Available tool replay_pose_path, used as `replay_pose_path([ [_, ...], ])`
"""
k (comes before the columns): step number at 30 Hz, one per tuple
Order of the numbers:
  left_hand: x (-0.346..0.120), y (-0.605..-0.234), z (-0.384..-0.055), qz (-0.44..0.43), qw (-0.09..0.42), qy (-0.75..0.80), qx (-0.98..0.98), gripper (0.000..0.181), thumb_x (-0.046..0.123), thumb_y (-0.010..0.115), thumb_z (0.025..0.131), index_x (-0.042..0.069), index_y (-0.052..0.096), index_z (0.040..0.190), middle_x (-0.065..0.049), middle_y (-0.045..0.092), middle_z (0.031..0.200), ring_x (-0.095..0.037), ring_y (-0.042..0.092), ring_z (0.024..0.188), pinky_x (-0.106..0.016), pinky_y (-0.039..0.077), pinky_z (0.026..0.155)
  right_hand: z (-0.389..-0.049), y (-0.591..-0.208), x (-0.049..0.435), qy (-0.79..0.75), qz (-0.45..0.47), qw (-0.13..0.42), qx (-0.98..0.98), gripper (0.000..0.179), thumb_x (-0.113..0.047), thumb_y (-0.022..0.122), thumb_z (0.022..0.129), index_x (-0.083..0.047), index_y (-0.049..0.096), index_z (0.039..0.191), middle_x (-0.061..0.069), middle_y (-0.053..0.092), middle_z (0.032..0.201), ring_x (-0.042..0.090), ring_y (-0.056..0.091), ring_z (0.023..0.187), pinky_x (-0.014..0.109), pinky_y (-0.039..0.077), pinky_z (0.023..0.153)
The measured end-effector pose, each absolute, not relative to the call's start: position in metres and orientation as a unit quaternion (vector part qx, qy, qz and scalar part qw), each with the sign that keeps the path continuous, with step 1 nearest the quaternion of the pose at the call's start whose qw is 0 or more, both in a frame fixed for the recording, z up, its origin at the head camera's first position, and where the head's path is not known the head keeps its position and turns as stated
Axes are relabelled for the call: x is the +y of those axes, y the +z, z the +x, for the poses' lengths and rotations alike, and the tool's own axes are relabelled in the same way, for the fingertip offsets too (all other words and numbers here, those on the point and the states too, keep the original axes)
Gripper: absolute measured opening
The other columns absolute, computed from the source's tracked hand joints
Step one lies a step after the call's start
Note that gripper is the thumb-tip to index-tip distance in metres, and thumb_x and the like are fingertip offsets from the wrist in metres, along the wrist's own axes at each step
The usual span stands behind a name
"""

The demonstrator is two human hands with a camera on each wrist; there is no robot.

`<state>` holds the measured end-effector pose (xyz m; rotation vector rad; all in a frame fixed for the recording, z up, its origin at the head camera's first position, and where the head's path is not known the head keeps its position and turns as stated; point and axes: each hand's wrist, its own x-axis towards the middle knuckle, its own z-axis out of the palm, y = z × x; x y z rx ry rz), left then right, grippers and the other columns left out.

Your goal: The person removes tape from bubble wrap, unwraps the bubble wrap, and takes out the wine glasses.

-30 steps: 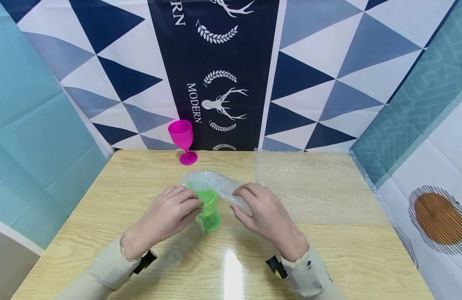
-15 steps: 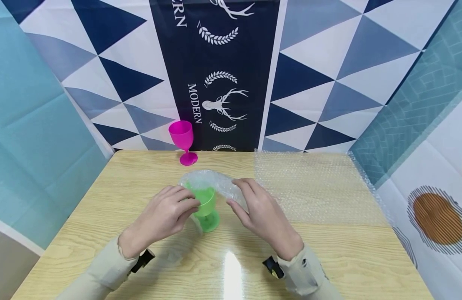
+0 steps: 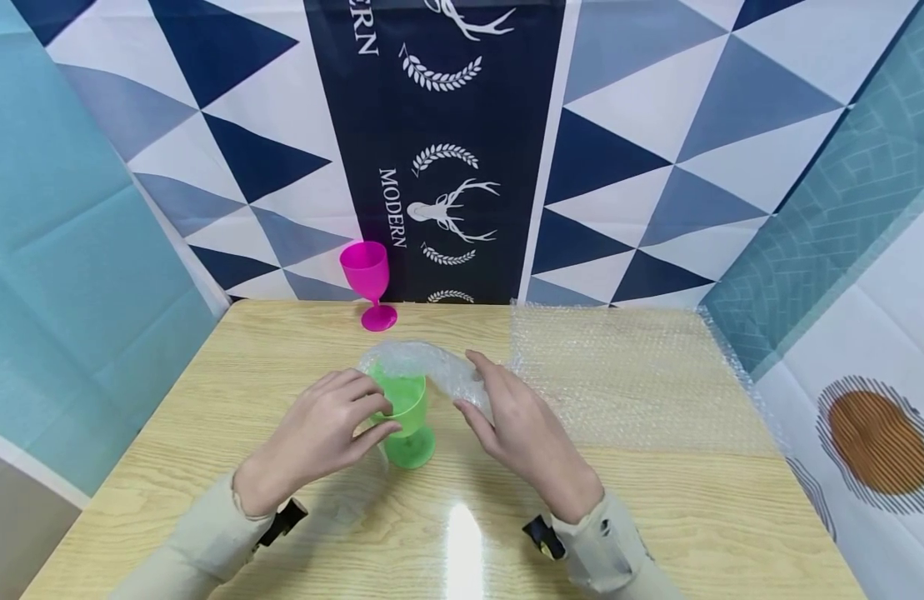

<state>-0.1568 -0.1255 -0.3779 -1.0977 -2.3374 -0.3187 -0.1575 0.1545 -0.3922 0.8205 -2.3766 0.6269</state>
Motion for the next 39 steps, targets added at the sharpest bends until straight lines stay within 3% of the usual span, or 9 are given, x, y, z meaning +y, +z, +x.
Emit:
replay_pose_path([
  [7,-0.128,-0.380,-0.159,-0.417,0.270,-0.120,-0.859,0.016,0.028,0.085,0.086,0.017,0.074,0.086,0.004,0.068,0.089,-0.018,0.064,0.090,-0.032,0.057,0.083,-0.158,-0.394,0.155,0.224,0.323,0.282,-0.875,0.062,-0.008,0.081,0.087,0.005,0.053,0.141,0.015,0.072,0.104,0.023,0.074,0.090,0.039,0.064,0.075],
  [12,-0.133,-0.380,-0.160,-0.424,0.261,-0.126,-0.858,0.015,0.026,0.085,0.086,0.016,0.073,0.084,0.003,0.068,0.090,-0.017,0.064,0.091,-0.032,0.058,0.088,-0.159,-0.393,0.158,0.227,0.335,0.288,-0.868,0.054,0.000,0.081,0.085,0.004,0.058,0.133,0.012,0.070,0.099,0.018,0.075,0.082,0.030,0.064,0.070],
  [18,-0.137,-0.381,-0.161,-0.418,0.274,-0.140,-0.855,0.013,0.026,0.079,0.084,0.014,0.074,0.082,0.002,0.069,0.089,-0.016,0.065,0.088,-0.030,0.060,0.083,-0.159,-0.394,0.161,0.221,0.343,0.302,-0.861,0.041,0.002,0.082,0.083,0.000,0.065,0.120,0.007,0.068,0.093,0.014,0.071,0.078,0.025,0.061,0.064],
  [27,-0.134,-0.381,-0.161,-0.413,0.270,-0.154,-0.856,0.018,0.034,0.077,0.087,0.016,0.074,0.083,0.004,0.070,0.088,-0.015,0.063,0.087,-0.029,0.059,0.079,-0.159,-0.388,0.159,0.221,0.334,0.287,-0.870,0.041,-0.011,0.077,0.091,-0.002,0.064,0.128,0.010,0.071,0.107,0.017,0.070,0.087,0.032,0.063,0.074],
  [39,-0.132,-0.384,-0.161,-0.407,0.268,-0.164,-0.858,0.024,0.036,0.076,0.093,0.016,0.072,0.081,0.005,0.069,0.088,-0.014,0.062,0.089,-0.029,0.057,0.080,-0.160,-0.373,0.142,0.233,0.360,0.276,-0.860,0.046,-0.010,0.076,0.092,-0.002,0.061,0.134,0.012,0.069,0.122,0.024,0.070,0.111,0.037,0.061,0.092],
])
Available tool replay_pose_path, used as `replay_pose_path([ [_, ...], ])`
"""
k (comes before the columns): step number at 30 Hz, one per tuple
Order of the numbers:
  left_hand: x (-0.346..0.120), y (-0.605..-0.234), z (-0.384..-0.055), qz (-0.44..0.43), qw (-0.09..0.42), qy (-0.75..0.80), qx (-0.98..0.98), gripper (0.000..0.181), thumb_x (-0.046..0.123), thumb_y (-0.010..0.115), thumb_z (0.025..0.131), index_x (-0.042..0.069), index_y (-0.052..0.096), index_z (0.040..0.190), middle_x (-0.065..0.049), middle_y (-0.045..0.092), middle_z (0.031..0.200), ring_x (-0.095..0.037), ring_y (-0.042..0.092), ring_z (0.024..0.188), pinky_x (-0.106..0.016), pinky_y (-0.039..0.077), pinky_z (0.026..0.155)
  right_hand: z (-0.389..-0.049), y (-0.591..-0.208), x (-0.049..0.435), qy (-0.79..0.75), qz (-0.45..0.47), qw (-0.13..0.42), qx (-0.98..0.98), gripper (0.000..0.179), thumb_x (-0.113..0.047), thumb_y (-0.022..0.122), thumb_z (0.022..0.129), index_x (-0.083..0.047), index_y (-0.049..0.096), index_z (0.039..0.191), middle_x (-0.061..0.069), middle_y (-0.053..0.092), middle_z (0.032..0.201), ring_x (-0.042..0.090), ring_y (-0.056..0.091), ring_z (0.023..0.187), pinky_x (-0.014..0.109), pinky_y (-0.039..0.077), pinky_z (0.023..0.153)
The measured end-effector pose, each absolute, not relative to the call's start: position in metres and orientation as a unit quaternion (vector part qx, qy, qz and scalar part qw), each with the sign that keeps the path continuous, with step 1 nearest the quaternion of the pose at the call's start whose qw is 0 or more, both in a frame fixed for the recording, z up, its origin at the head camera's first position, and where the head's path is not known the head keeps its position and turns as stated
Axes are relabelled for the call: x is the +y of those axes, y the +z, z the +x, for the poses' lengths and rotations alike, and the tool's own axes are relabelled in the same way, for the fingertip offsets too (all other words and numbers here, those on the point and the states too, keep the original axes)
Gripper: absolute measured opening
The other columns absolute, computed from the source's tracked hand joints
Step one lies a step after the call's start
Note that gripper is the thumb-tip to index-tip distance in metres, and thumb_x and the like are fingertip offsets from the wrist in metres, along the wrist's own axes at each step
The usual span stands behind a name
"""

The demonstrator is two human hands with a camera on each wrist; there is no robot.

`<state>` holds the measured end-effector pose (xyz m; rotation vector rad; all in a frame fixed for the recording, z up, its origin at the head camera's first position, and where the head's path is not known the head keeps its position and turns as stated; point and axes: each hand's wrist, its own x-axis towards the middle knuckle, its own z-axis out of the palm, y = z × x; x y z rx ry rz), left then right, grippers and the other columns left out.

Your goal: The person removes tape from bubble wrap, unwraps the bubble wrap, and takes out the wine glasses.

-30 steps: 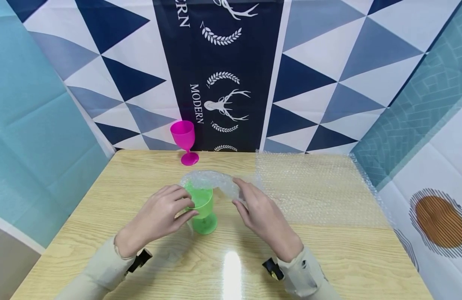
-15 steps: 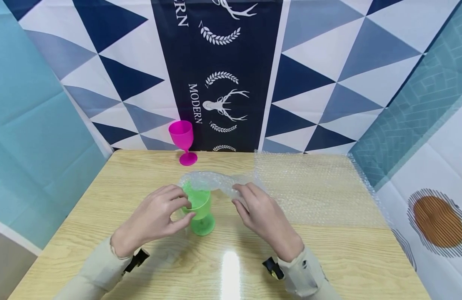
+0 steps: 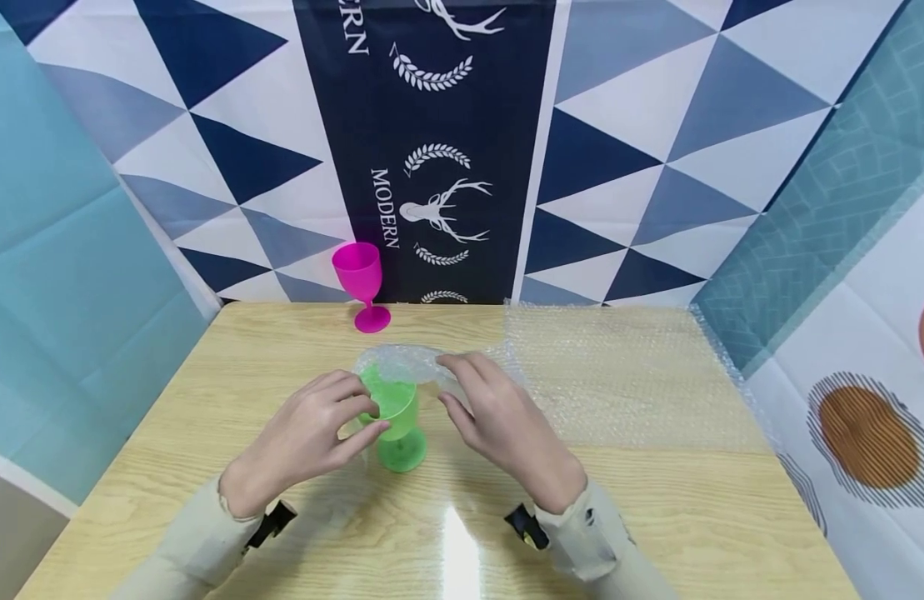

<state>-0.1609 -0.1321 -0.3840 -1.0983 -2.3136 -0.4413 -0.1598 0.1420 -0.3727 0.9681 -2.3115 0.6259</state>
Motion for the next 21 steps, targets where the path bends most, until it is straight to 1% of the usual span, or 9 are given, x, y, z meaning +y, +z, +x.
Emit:
replay_pose_path([
  [3,-0.133,-0.384,-0.161,-0.409,0.265,-0.166,-0.857,0.023,0.034,0.077,0.092,0.015,0.072,0.082,0.004,0.069,0.088,-0.014,0.062,0.089,-0.029,0.057,0.081,-0.161,-0.373,0.139,0.234,0.367,0.276,-0.857,0.044,-0.008,0.075,0.092,-0.002,0.061,0.134,0.012,0.069,0.122,0.024,0.070,0.111,0.035,0.062,0.092],
  [7,-0.134,-0.385,-0.161,-0.416,0.263,-0.172,-0.853,0.019,0.030,0.078,0.092,0.014,0.073,0.082,0.004,0.069,0.089,-0.014,0.063,0.089,-0.027,0.057,0.081,-0.162,-0.374,0.138,0.232,0.373,0.278,-0.855,0.041,-0.004,0.074,0.092,-0.001,0.062,0.131,0.010,0.072,0.114,0.020,0.072,0.101,0.030,0.063,0.083],
  [10,-0.136,-0.386,-0.162,-0.421,0.263,-0.185,-0.848,0.017,0.027,0.078,0.092,0.014,0.073,0.082,0.004,0.067,0.089,-0.013,0.062,0.089,-0.027,0.058,0.081,-0.163,-0.377,0.139,0.230,0.377,0.286,-0.850,0.036,0.000,0.074,0.091,0.000,0.064,0.126,0.009,0.073,0.108,0.018,0.072,0.094,0.028,0.063,0.077],
  [13,-0.138,-0.387,-0.162,-0.424,0.258,-0.200,-0.845,0.015,0.024,0.077,0.093,0.013,0.073,0.083,0.002,0.066,0.092,-0.014,0.063,0.093,-0.027,0.059,0.085,-0.164,-0.379,0.142,0.231,0.382,0.295,-0.845,0.030,0.004,0.074,0.090,0.001,0.066,0.119,0.008,0.072,0.104,0.018,0.072,0.091,0.028,0.063,0.075],
  [16,-0.141,-0.389,-0.162,-0.428,0.249,-0.214,-0.842,0.014,0.022,0.074,0.095,0.013,0.073,0.085,0.001,0.066,0.097,-0.015,0.064,0.101,-0.028,0.059,0.091,-0.165,-0.382,0.144,0.235,0.384,0.297,-0.842,0.025,0.008,0.073,0.088,0.000,0.067,0.112,0.007,0.071,0.103,0.017,0.071,0.089,0.028,0.062,0.074],
  [21,-0.146,-0.391,-0.162,-0.438,0.243,-0.231,-0.834,0.012,0.020,0.073,0.096,0.012,0.073,0.087,-0.002,0.068,0.101,-0.020,0.066,0.108,-0.030,0.058,0.097,-0.166,-0.383,0.148,0.242,0.385,0.291,-0.842,0.027,0.012,0.074,0.085,-0.001,0.067,0.108,0.007,0.072,0.101,0.017,0.071,0.087,0.026,0.062,0.071],
])
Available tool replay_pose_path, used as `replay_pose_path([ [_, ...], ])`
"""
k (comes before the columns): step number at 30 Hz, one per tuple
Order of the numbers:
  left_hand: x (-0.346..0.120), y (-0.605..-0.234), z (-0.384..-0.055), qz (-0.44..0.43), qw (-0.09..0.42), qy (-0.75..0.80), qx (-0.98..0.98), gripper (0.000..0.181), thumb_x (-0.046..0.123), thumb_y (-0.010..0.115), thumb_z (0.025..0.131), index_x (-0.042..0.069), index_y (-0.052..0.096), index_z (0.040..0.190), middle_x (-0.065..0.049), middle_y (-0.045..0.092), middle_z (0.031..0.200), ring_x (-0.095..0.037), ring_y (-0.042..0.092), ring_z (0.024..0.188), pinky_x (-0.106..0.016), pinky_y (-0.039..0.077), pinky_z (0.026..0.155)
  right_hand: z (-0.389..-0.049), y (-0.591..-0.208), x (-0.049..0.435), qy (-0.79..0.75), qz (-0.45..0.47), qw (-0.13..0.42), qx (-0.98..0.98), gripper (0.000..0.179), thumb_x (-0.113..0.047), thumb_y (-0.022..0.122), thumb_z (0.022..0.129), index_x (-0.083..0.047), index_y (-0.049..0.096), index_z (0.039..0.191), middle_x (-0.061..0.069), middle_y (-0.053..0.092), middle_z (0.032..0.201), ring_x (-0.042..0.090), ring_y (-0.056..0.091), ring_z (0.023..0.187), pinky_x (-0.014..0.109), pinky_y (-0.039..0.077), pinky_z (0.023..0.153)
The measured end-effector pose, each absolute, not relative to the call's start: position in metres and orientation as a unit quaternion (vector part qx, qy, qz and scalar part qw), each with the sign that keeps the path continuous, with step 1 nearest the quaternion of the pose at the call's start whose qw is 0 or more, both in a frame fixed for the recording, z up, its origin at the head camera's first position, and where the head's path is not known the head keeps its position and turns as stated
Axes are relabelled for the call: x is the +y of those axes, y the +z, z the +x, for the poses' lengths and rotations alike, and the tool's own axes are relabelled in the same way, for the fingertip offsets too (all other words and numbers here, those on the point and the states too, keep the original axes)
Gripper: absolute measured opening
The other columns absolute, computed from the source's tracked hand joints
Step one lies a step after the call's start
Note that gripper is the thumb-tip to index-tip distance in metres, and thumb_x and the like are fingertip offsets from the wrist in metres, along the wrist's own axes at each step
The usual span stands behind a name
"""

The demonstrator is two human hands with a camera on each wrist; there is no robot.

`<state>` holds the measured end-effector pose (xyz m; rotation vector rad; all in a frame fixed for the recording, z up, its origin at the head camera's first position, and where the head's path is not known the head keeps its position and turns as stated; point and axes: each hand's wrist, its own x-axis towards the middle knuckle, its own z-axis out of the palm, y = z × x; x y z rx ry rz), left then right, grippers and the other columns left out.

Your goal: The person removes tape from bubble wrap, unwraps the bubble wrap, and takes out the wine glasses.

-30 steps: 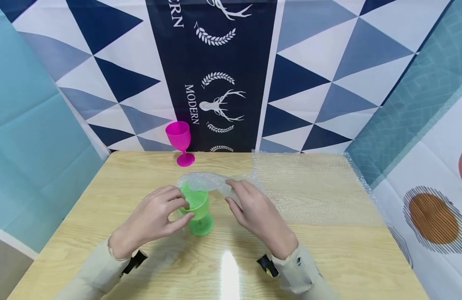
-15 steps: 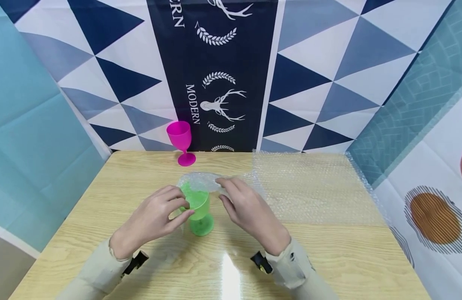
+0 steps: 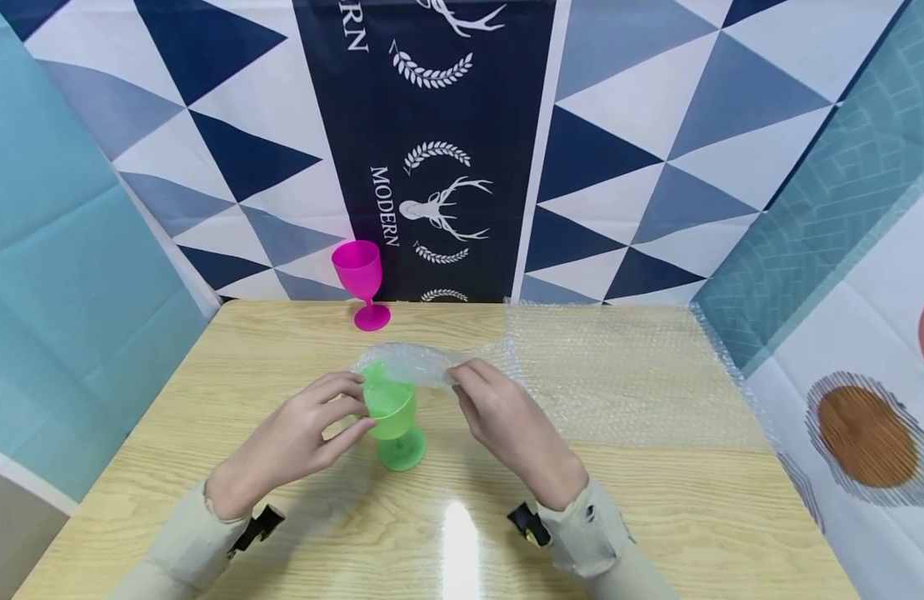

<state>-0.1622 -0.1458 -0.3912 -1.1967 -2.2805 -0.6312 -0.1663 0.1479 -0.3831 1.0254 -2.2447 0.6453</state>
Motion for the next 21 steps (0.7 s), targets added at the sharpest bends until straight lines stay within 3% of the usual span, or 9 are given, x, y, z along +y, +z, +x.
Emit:
replay_pose_path([
  [11,-0.155,-0.393,-0.162,-0.454,0.237,-0.236,-0.826,0.012,0.021,0.072,0.097,0.011,0.075,0.093,-0.006,0.070,0.106,-0.028,0.066,0.121,-0.038,0.054,0.108,-0.168,-0.385,0.159,0.237,0.371,0.301,-0.846,0.029,0.014,0.075,0.082,0.000,0.068,0.106,0.007,0.072,0.099,0.016,0.071,0.084,0.027,0.062,0.069],
  [15,-0.161,-0.393,-0.160,-0.470,0.239,-0.241,-0.815,0.007,0.012,0.070,0.096,0.009,0.074,0.100,-0.008,0.070,0.110,-0.034,0.063,0.127,-0.039,0.050,0.112,-0.168,-0.385,0.161,0.235,0.367,0.299,-0.849,0.029,0.013,0.075,0.082,-0.001,0.069,0.106,0.006,0.072,0.100,0.016,0.072,0.085,0.028,0.062,0.069],
  [21,-0.167,-0.390,-0.159,-0.471,0.246,-0.235,-0.814,0.034,-0.008,0.057,0.084,0.007,0.071,0.112,-0.011,0.067,0.124,-0.036,0.059,0.131,-0.037,0.049,0.113,-0.166,-0.384,0.162,0.238,0.362,0.287,-0.855,0.024,0.006,0.074,0.088,-0.002,0.070,0.111,0.007,0.073,0.104,0.017,0.073,0.089,0.028,0.063,0.074],
])
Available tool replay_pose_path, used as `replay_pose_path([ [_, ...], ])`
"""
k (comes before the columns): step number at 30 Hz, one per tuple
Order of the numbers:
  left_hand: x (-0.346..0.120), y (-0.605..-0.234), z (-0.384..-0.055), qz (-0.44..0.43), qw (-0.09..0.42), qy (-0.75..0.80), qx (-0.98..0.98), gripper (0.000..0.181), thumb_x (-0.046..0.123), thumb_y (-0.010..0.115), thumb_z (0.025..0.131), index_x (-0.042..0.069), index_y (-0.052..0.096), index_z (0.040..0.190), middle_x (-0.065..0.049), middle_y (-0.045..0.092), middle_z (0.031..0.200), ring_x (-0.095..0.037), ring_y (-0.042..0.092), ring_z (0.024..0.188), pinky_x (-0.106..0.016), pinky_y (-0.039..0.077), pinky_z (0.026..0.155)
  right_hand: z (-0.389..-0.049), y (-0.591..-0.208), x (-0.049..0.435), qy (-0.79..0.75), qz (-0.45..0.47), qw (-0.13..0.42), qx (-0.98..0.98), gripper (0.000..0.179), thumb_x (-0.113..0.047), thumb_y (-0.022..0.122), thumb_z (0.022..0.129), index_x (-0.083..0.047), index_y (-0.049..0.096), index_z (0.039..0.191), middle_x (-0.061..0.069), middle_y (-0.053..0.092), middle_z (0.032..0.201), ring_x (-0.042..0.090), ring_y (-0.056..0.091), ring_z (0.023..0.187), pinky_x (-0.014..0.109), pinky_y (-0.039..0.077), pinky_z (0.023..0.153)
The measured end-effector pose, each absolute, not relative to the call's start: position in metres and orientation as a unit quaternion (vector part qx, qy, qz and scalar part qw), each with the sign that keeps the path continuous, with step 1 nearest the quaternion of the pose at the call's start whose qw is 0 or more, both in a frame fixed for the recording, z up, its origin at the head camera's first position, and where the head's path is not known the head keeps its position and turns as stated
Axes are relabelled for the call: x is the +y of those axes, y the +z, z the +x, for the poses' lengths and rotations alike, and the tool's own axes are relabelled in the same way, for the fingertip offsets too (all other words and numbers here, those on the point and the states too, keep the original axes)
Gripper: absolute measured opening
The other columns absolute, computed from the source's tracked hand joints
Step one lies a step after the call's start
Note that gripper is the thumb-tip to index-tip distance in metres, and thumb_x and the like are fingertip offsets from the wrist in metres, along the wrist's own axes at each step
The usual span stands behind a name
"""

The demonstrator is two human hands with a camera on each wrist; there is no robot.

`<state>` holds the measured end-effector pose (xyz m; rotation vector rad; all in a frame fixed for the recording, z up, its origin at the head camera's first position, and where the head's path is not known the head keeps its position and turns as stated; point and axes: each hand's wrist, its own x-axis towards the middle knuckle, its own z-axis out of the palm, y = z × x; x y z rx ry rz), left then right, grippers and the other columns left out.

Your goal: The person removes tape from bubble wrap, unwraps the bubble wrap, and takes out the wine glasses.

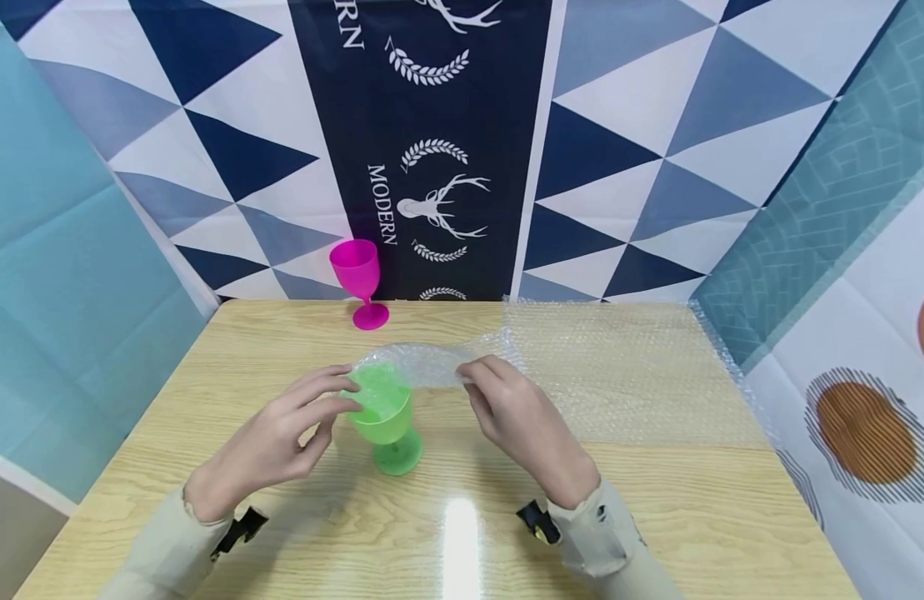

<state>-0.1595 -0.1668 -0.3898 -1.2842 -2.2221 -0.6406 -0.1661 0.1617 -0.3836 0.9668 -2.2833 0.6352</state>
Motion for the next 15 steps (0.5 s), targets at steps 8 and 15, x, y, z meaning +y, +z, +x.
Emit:
replay_pose_path([
  [8,-0.169,-0.391,-0.160,-0.432,0.252,-0.227,-0.836,0.034,-0.008,0.068,0.087,0.004,0.070,0.119,-0.010,0.066,0.124,-0.025,0.064,0.118,-0.032,0.057,0.101,-0.164,-0.383,0.155,0.248,0.380,0.276,-0.847,0.025,-0.009,0.077,0.091,-0.002,0.070,0.114,0.008,0.073,0.109,0.021,0.073,0.097,0.032,0.063,0.083],
  [15,-0.168,-0.390,-0.162,-0.418,0.267,-0.224,-0.839,0.035,-0.006,0.076,0.086,0.002,0.071,0.119,-0.008,0.069,0.114,-0.019,0.070,0.104,-0.025,0.059,0.093,-0.162,-0.385,0.151,0.240,0.383,0.277,-0.848,0.014,-0.015,0.072,0.097,-0.007,0.073,0.108,0.005,0.072,0.108,0.019,0.070,0.099,0.030,0.062,0.086],
])
